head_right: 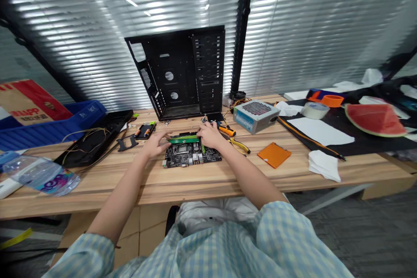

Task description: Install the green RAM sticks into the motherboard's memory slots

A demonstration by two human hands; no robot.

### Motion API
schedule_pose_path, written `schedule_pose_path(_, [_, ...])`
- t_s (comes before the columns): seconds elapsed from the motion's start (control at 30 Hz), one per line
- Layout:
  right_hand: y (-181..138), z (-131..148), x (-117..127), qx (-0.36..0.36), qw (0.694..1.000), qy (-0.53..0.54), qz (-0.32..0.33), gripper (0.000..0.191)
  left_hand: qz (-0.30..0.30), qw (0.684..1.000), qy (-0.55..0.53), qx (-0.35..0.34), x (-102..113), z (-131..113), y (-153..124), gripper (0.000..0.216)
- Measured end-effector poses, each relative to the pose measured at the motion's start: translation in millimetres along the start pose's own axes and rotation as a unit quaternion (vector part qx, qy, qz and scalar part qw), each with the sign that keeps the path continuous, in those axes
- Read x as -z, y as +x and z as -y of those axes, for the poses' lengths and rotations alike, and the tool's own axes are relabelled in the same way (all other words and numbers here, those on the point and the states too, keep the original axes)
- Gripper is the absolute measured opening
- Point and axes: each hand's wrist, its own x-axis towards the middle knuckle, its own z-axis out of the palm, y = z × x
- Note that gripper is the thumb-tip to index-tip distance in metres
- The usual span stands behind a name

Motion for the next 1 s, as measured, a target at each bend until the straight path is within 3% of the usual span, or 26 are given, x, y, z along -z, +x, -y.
schedule_pose_path(0.57, [-1.2, -1.4, -2.2, -0.001, 1.000, 0.003, -0.006, 0.033, 0.006, 1.000, -0.001, 0.012, -1.2, 2.8, 1.3, 0.043])
schedule_pose_path(1.0, [-1.4, 3.7, 4.7, -0.030, 0.998, 0.017, -0.060, 0.033, 0.008, 1.000, 0.003, 0.016, -0.7, 0.8, 1.8, 0.041])
